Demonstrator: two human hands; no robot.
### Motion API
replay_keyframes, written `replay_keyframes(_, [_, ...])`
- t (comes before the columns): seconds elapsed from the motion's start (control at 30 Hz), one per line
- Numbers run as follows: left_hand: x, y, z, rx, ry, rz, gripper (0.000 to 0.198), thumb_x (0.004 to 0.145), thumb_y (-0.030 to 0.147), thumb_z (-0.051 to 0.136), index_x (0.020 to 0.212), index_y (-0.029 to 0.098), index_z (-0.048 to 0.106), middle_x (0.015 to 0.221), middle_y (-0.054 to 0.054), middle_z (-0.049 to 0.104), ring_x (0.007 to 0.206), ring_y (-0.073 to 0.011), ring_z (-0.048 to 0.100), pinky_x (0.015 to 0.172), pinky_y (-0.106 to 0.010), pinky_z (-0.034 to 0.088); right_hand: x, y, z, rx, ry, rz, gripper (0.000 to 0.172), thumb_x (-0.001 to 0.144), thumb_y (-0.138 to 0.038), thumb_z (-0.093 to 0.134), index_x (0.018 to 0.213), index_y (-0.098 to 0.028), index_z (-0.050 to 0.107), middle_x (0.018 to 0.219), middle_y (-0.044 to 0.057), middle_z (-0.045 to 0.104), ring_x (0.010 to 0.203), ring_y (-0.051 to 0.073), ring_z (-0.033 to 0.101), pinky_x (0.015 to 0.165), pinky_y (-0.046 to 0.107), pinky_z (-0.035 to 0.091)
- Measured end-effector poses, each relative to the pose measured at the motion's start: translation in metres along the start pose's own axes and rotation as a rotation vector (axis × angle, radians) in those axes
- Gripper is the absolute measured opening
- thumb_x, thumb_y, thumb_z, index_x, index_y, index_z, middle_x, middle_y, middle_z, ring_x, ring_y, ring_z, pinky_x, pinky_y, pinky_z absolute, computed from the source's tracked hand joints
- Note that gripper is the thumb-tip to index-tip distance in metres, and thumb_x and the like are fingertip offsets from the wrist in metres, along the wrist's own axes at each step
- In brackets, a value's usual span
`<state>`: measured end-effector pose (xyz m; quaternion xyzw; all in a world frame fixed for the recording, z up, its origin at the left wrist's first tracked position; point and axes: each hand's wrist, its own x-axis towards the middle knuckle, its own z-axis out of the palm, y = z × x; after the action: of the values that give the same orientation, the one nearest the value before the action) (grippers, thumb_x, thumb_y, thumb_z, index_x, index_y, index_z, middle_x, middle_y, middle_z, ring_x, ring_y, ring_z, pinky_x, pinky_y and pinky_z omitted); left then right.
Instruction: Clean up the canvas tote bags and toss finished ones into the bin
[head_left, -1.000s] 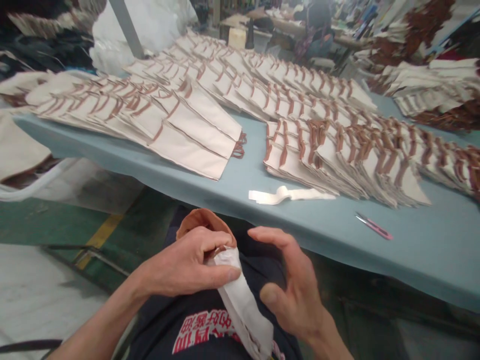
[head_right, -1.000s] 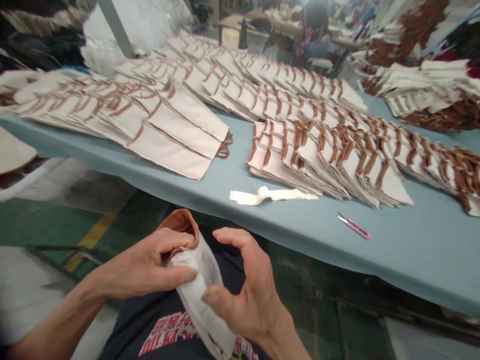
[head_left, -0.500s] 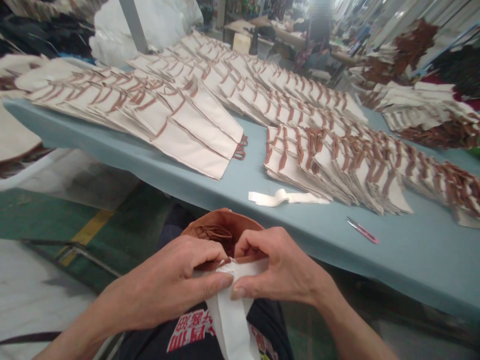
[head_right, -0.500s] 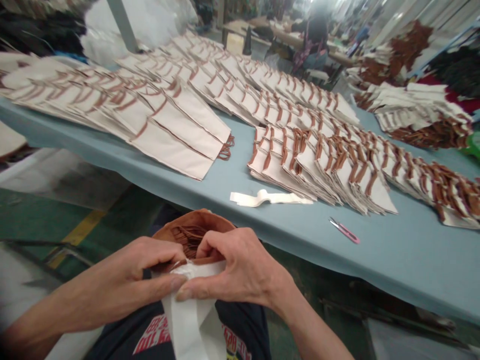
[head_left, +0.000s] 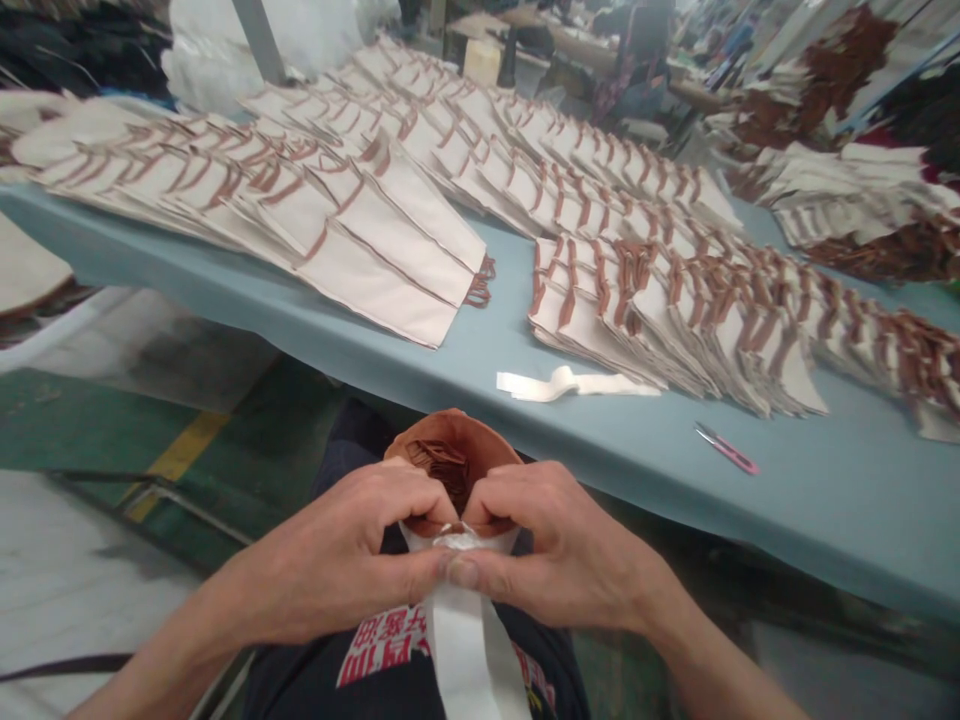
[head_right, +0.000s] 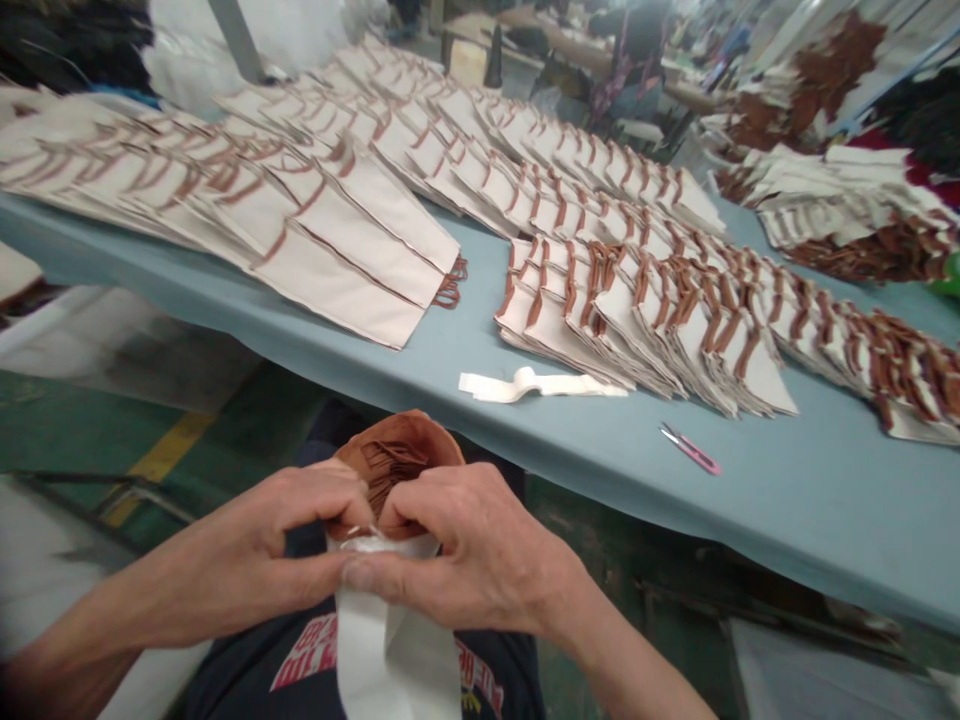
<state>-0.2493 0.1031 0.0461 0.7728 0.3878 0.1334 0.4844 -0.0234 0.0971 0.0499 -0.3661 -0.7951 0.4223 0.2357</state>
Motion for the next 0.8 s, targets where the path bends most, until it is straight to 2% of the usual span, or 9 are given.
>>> replay_keyframes(0.1, [0.002, -0.001, 0.004, 0.000, -0.016, 0.001, 0.013, 0.086, 0.020, 0.061, 0.074, 0.019, 0.056, 0.074, 0.005, 0.057, 0.073, -0.0128, 0.050, 0.069, -0.025, 0.034, -0.001, 0.000, 0.001, 0.057, -0.005, 0.047, 0.036, 0.096, -0.034, 0.065, 0.066, -0.018, 0.051, 0.063, -0.006, 0.046, 0.057, 0.008, 0.040, 0.058, 0.024, 0.028])
replay_keyframes(0.27, [0.007, 0.001, 0.014, -0.063, -0.097, -0.023, 0.022, 0.084, 0.020, 0.061, 0.068, 0.019, 0.046, 0.069, 0.005, 0.050, 0.072, -0.0131, 0.048, 0.068, -0.027, 0.033, -0.004, 0.004, 0.005, 0.194, -0.017, 0.134, 0.038, 0.095, -0.034, 0.062, 0.064, -0.021, 0.044, 0.060, -0.007, 0.039, 0.053, 0.008, 0.035, 0.052, 0.024, 0.026])
replay_keyframes(0.33, [0.010, 0.002, 0.018, -0.085, -0.115, -0.039, 0.023, 0.087, 0.021, 0.058, 0.068, 0.019, 0.045, 0.069, 0.005, 0.050, 0.072, -0.0134, 0.049, 0.070, -0.027, 0.033, -0.008, 0.007, 0.010, 0.129, 0.052, 0.088, 0.034, 0.094, -0.029, 0.058, 0.065, -0.022, 0.040, 0.059, -0.007, 0.039, 0.053, 0.009, 0.035, 0.053, 0.025, 0.026])
replay_keyframes(0.43, [0.012, 0.004, 0.021, -0.092, -0.151, -0.062, 0.019, 0.086, 0.018, 0.055, 0.069, 0.019, 0.047, 0.072, 0.003, 0.054, 0.076, -0.0141, 0.052, 0.071, -0.027, 0.034, -0.013, 0.013, 0.022, -0.038, 0.179, -0.063, 0.028, 0.091, -0.021, 0.053, 0.068, -0.023, 0.036, 0.060, -0.006, 0.039, 0.055, 0.010, 0.035, 0.056, 0.029, 0.024])
replay_keyframes(0.53, [0.015, 0.005, 0.023, -0.166, -0.216, -0.094, 0.017, 0.085, 0.021, 0.054, 0.069, 0.019, 0.048, 0.069, 0.004, 0.052, 0.069, -0.0128, 0.050, 0.064, -0.025, 0.035, -0.016, 0.019, 0.036, -0.063, 0.265, -0.118, 0.028, 0.091, -0.017, 0.049, 0.069, -0.024, 0.033, 0.060, -0.006, 0.036, 0.054, 0.011, 0.035, 0.055, 0.030, 0.023])
replay_keyframes(0.6, [0.018, 0.006, 0.024, -0.241, -0.217, -0.109, 0.017, 0.086, 0.024, 0.053, 0.070, 0.019, 0.048, 0.067, 0.005, 0.049, 0.063, -0.0112, 0.046, 0.058, -0.024, 0.033, -0.016, 0.020, 0.045, 0.043, 0.332, -0.078, 0.029, 0.094, -0.018, 0.045, 0.069, -0.024, 0.032, 0.060, -0.006, 0.034, 0.052, 0.011, 0.035, 0.055, 0.029, 0.024])
replay_keyframes(0.7, [0.022, 0.005, 0.024, -0.316, -0.187, -0.107, 0.012, 0.084, 0.022, 0.052, 0.072, 0.019, 0.049, 0.066, 0.006, 0.045, 0.060, -0.0099, 0.042, 0.054, -0.022, 0.032, -0.013, 0.021, 0.055, 0.272, 0.429, 0.094, 0.036, 0.102, -0.027, 0.040, 0.067, -0.024, 0.032, 0.059, -0.006, 0.033, 0.051, 0.010, 0.034, 0.052, 0.027, 0.025])
replay_keyframes(0.8, [0.022, 0.001, 0.022, -0.337, -0.202, -0.118, 0.011, 0.083, 0.023, 0.055, 0.074, 0.019, 0.050, 0.066, 0.006, 0.044, 0.059, -0.0098, 0.041, 0.052, -0.022, 0.031, -0.012, 0.022, 0.059, 0.458, 0.413, 0.194, 0.042, 0.106, -0.038, 0.040, 0.067, -0.023, 0.033, 0.059, -0.006, 0.032, 0.051, 0.009, 0.032, 0.049, 0.025, 0.024])
